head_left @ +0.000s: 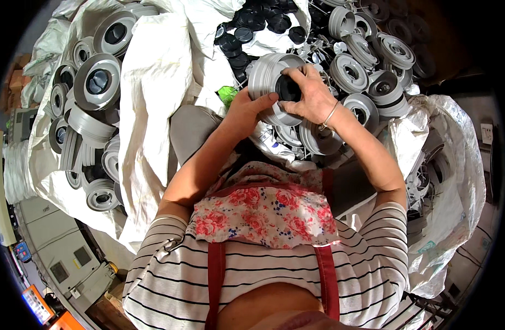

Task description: The person repeatedly picks up white circular plastic components and black circular inserts from a large white sack. They fit the black inserts into the white components by hand and place the assembled units back into the sack.

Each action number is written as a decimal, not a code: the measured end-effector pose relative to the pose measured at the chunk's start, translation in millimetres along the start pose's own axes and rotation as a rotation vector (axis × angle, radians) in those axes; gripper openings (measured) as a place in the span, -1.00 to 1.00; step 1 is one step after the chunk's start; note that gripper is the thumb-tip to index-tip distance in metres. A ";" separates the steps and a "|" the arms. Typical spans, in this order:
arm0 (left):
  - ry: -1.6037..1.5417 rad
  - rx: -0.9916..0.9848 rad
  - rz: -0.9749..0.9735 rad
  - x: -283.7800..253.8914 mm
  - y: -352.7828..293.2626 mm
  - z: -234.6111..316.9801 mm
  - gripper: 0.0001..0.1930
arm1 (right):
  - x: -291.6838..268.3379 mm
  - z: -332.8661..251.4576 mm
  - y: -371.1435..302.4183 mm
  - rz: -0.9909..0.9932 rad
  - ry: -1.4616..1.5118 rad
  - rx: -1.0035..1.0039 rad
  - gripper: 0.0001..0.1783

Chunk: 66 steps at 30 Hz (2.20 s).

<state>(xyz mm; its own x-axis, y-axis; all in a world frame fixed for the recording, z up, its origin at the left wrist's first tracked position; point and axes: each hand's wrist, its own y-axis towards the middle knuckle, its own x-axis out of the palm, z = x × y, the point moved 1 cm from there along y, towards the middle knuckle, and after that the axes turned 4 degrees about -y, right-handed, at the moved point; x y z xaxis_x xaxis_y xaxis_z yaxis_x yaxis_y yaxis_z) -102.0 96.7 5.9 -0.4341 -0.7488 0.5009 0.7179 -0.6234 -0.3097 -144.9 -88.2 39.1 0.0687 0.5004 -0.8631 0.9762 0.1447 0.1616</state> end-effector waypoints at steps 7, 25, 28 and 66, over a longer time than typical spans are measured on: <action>-0.141 -0.076 -0.164 0.2 -21.8 14.5 -0.69 | -6.7 -9.8 -15.9 -0.002 -0.046 -0.263 -0.23; 0.079 -0.094 -0.044 -2.8 -27.9 5.4 -0.74 | 18.9 -10.3 -23.1 0.035 -0.005 -0.200 -0.26; -0.032 -0.171 -0.042 -5.6 -24.0 5.9 -0.71 | 15.5 -4.5 -21.8 -0.045 -0.019 -0.322 -0.24; 1.223 0.311 0.003 -30.4 76.7 14.7 -0.35 | 50.3 156.8 109.1 0.186 0.170 0.227 -0.40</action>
<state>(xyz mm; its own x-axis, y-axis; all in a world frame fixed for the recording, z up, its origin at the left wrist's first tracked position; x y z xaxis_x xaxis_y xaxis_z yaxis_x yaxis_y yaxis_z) -25.7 75.0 -21.2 -0.5317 -0.5719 -0.6246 0.7447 -0.6670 -0.0232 -2.7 -181.1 -61.7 0.2334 0.6387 -0.7332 0.9723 -0.1469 0.1816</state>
